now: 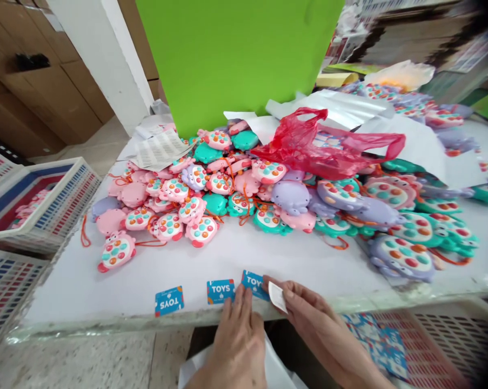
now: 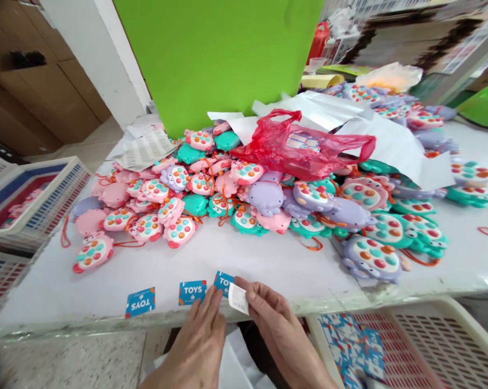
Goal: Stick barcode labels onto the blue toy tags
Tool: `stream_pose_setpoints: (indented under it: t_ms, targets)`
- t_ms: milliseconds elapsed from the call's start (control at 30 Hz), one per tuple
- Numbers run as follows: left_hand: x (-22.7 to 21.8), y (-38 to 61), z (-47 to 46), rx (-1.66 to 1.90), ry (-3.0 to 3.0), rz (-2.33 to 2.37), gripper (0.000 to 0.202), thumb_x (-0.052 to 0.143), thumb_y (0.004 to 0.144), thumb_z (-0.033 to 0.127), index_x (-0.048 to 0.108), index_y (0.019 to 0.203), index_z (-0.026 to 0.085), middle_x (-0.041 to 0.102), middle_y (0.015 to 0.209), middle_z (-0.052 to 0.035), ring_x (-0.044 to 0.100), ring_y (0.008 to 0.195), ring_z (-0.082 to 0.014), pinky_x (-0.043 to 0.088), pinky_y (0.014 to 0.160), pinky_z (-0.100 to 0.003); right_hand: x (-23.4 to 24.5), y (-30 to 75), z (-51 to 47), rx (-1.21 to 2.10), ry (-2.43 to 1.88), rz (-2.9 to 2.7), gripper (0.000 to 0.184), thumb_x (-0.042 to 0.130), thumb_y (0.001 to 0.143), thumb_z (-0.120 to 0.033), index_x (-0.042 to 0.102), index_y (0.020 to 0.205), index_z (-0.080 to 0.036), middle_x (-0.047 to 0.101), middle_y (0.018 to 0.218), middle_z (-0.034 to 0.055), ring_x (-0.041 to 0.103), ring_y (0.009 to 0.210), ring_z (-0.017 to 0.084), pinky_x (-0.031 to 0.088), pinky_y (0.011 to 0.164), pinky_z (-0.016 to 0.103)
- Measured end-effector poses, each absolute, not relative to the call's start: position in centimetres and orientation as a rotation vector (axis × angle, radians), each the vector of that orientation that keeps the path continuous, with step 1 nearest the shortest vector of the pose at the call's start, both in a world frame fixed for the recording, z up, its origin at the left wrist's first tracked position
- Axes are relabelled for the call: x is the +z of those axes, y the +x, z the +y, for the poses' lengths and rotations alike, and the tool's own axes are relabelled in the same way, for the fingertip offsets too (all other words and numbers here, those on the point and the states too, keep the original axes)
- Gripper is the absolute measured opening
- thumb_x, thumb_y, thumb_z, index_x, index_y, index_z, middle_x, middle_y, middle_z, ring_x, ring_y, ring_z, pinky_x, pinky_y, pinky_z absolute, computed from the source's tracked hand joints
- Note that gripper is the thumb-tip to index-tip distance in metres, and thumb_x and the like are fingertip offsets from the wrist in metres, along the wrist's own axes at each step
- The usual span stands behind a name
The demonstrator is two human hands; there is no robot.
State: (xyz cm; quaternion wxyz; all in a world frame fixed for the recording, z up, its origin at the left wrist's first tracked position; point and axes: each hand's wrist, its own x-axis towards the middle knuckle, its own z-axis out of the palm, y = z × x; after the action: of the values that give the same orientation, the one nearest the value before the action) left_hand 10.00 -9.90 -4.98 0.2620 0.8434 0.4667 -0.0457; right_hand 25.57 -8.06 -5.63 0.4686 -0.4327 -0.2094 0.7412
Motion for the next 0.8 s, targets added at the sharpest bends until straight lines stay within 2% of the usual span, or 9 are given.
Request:
stream_pose_setpoints:
  t_ms: [100,200,267,367,467,567,800]
  targets:
    - [-6.6,10.8,-10.8,-0.151,2.270,1.327,0.056,0.053,0.063,0.018,0.053,0.114,-0.006,0.026,0.138,-0.0325,0.018,0.130,-0.0437,0.033,0.098,-0.060,-5.8,25.8,-7.2,1.827,-1.063,-0.570,0.022,0.074,0.070,-0.039,0.066,0.070,-0.019,0.069,0.088,0.0059,0.057,0.100,0.024,0.039,0.093,0.035]
    - [-8.1,10.7,-12.1,-0.051,2.335,1.426,0.039,0.045,0.071,0.009,0.057,0.108,0.003,0.035,0.138,-0.0248,0.026,0.129,-0.0401,0.039,0.095,-0.058,-5.7,26.3,-7.0,1.800,-1.150,-0.647,0.026,0.071,0.071,-0.045,0.064,0.071,-0.020,0.069,0.096,0.0076,0.055,0.104,0.025,0.040,0.090,0.034]
    - [-8.5,9.7,-13.0,0.063,2.393,1.460,0.031,0.040,0.078,0.006,0.058,0.102,0.010,0.039,0.139,-0.0189,0.031,0.129,-0.0360,0.043,0.095,-0.053,-5.8,26.9,-7.0,1.714,-1.261,-0.773,0.028,0.067,0.074,-0.047,0.064,0.072,-0.020,0.066,0.108,0.0086,0.052,0.111,0.028,0.040,0.090,0.034]
    - [-8.3,7.6,-13.8,0.177,2.469,1.371,0.026,0.039,0.084,0.007,0.055,0.103,0.015,0.047,0.135,-0.0150,0.041,0.125,-0.0282,0.047,0.095,-0.042,-6.1,27.5,-6.6,1.500,-1.399,-1.114,0.028,0.064,0.076,-0.048,0.064,0.070,-0.020,0.060,0.121,0.0087,0.044,0.120,0.031,0.037,0.092,0.035]
    - [-7.5,6.3,-13.8,0.243,2.520,1.259,0.028,0.038,0.086,0.007,0.052,0.108,0.016,0.056,0.127,-0.0138,0.051,0.118,-0.0232,0.049,0.093,-0.034,-6.7,27.5,-5.9,1.271,-1.461,-1.376,0.025,0.061,0.077,-0.045,0.066,0.072,-0.021,0.057,0.124,0.0090,0.048,0.116,0.031,0.035,0.092,0.039]
    - [-6.8,6.2,-13.3,0.248,2.533,1.261,0.032,0.037,0.083,0.002,0.051,0.107,0.016,0.056,0.126,-0.0139,0.053,0.115,-0.0244,0.050,0.092,-0.035,-7.1,27.0,-5.4,1.155,-1.480,-1.485,0.021,0.059,0.078,-0.041,0.067,0.074,-0.023,0.055,0.124,0.0073,0.051,0.112,0.029,0.036,0.093,0.040]
    - [-5.7,6.4,-11.9,0.248,2.523,1.243,0.029,0.037,0.080,0.003,0.053,0.102,0.014,0.056,0.126,-0.0148,0.049,0.118,-0.0258,0.049,0.093,-0.037,-7.9,26.2,-5.4,1.068,-1.452,-1.566,0.016,0.057,0.080,-0.035,0.066,0.073,-0.023,0.057,0.120,0.0079,0.043,0.118,0.028,0.035,0.097,0.044]
